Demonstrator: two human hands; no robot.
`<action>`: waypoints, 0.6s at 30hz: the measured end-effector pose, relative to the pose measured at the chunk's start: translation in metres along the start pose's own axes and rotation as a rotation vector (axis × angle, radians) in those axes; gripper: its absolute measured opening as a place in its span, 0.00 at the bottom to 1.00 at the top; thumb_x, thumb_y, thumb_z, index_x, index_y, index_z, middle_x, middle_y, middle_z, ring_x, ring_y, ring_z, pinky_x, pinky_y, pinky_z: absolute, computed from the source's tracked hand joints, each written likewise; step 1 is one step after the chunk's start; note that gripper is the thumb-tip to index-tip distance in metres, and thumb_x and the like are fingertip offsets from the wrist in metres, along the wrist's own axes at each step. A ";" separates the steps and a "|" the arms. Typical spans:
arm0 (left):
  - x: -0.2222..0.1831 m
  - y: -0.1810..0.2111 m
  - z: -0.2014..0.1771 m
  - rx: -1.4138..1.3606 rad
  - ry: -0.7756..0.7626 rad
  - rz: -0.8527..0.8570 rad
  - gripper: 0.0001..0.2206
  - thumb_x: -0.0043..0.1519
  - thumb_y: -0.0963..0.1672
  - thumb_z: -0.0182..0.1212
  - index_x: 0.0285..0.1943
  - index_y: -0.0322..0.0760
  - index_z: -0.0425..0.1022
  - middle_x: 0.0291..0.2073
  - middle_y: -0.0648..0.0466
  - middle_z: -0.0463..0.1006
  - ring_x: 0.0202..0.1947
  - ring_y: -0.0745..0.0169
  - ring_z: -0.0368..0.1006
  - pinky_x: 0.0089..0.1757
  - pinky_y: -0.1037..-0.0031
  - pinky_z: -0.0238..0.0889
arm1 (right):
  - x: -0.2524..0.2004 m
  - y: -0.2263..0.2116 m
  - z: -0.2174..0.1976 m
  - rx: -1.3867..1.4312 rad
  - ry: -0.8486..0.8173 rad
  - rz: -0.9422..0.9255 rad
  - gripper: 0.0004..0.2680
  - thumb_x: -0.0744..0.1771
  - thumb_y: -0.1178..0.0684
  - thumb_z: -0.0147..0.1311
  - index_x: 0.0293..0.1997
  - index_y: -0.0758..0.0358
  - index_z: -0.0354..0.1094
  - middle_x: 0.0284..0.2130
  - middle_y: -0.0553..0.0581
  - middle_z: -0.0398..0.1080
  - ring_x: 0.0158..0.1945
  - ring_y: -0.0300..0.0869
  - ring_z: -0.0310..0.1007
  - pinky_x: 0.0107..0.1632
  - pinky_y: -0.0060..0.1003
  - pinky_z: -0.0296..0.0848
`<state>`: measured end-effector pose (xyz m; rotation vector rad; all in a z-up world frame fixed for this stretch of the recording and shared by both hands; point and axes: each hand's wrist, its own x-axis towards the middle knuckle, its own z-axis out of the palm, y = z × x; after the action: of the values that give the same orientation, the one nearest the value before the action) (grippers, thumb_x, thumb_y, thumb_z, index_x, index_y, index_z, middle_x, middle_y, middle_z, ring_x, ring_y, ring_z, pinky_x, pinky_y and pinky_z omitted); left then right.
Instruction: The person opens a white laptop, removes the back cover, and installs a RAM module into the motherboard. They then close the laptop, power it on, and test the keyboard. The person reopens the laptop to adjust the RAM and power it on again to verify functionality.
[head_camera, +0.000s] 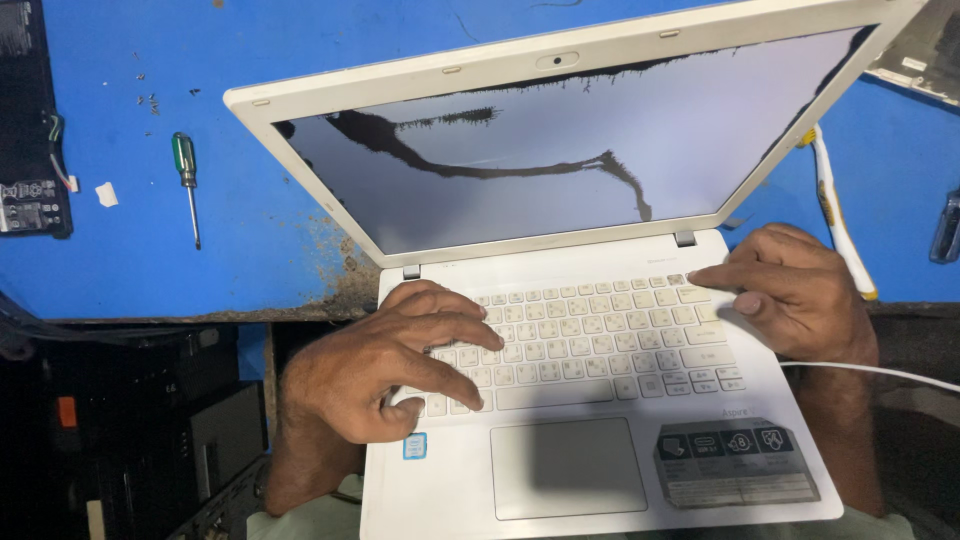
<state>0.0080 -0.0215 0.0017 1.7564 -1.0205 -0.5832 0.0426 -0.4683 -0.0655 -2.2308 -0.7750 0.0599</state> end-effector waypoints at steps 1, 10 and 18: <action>0.000 0.000 0.000 0.002 0.000 0.001 0.27 0.34 0.38 0.60 0.47 0.42 0.86 0.64 0.45 0.73 0.70 0.39 0.62 0.62 0.49 0.51 | 0.000 -0.001 0.000 0.011 -0.001 0.011 0.20 0.70 0.37 0.45 0.41 0.66 0.78 0.25 0.55 0.70 0.30 0.39 0.70 0.34 0.36 0.68; -0.011 -0.004 0.006 0.027 0.031 0.020 0.26 0.39 0.37 0.59 0.49 0.40 0.85 0.63 0.44 0.74 0.69 0.41 0.66 0.63 0.49 0.55 | 0.006 -0.025 -0.006 -0.025 0.033 0.012 0.23 0.70 0.33 0.41 0.47 0.66 0.77 0.24 0.55 0.69 0.29 0.38 0.70 0.36 0.35 0.68; -0.064 -0.007 0.029 -0.183 0.245 0.157 0.32 0.50 0.58 0.73 0.57 0.37 0.83 0.65 0.39 0.75 0.70 0.38 0.67 0.68 0.41 0.52 | -0.029 -0.051 -0.013 0.384 0.218 0.106 0.27 0.68 0.25 0.45 0.38 0.66 0.76 0.22 0.51 0.69 0.24 0.40 0.65 0.27 0.34 0.60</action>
<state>-0.0459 0.0191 -0.0206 1.5281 -0.8936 -0.3413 -0.0038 -0.4663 -0.0270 -1.8735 -0.4802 0.0146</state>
